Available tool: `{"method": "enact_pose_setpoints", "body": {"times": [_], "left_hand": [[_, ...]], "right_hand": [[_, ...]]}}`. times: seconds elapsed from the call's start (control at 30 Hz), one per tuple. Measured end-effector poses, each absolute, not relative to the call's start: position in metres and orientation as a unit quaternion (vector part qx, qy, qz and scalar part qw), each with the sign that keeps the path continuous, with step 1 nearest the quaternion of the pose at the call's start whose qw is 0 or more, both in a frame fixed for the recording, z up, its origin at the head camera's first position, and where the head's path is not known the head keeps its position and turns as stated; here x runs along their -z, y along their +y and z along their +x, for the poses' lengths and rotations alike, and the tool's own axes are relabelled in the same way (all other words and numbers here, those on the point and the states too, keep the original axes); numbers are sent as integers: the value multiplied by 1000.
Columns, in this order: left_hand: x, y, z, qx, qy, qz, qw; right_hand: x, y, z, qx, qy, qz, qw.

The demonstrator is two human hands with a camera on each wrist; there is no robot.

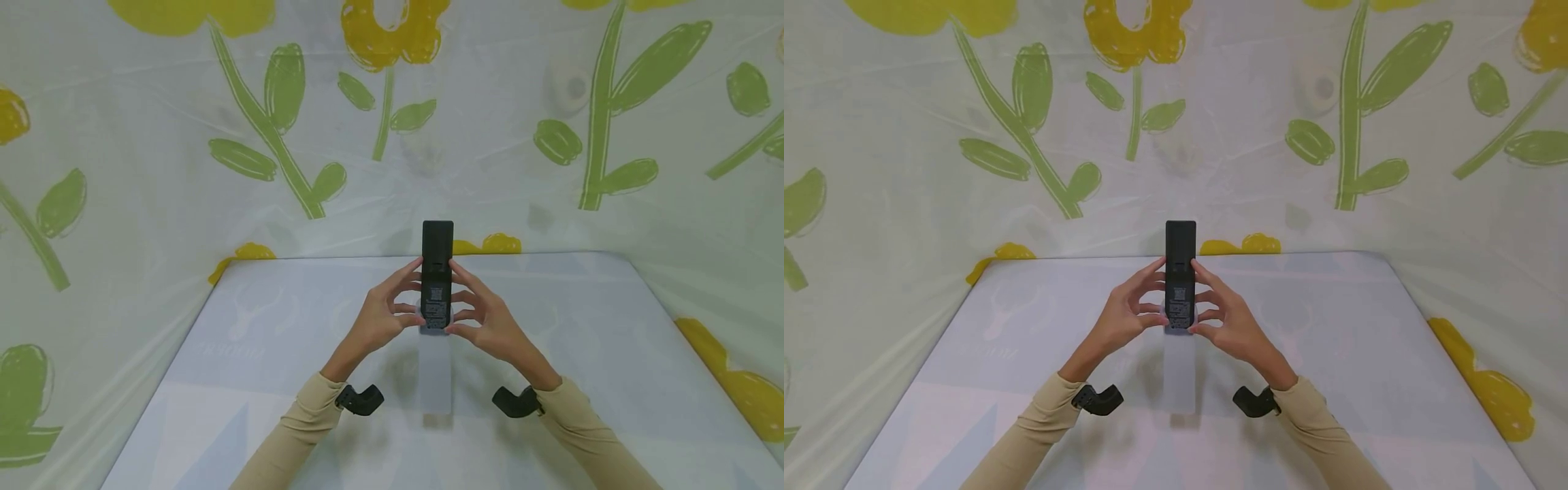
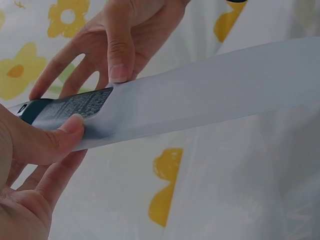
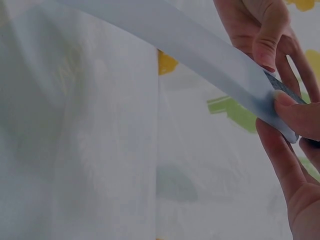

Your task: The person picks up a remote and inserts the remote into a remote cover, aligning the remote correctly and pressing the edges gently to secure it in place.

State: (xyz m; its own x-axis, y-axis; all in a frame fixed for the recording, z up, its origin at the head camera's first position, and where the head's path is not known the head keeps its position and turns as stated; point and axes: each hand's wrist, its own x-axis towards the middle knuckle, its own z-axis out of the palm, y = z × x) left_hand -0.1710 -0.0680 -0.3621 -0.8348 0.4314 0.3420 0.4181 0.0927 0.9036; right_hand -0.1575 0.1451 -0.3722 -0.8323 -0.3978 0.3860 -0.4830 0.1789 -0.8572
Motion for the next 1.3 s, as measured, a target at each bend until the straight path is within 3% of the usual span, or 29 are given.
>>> {"method": "enact_pose_setpoints", "body": {"times": [0.7, 1.3], "left_hand": [[362, -67, -174, -612, 736, 291, -8], [361, -66, -174, -612, 740, 280, -9]], "right_hand": [[369, 147, -161, -567, -769, 294, 42], [390, 155, -175, -570, -761, 305, 53]]}}
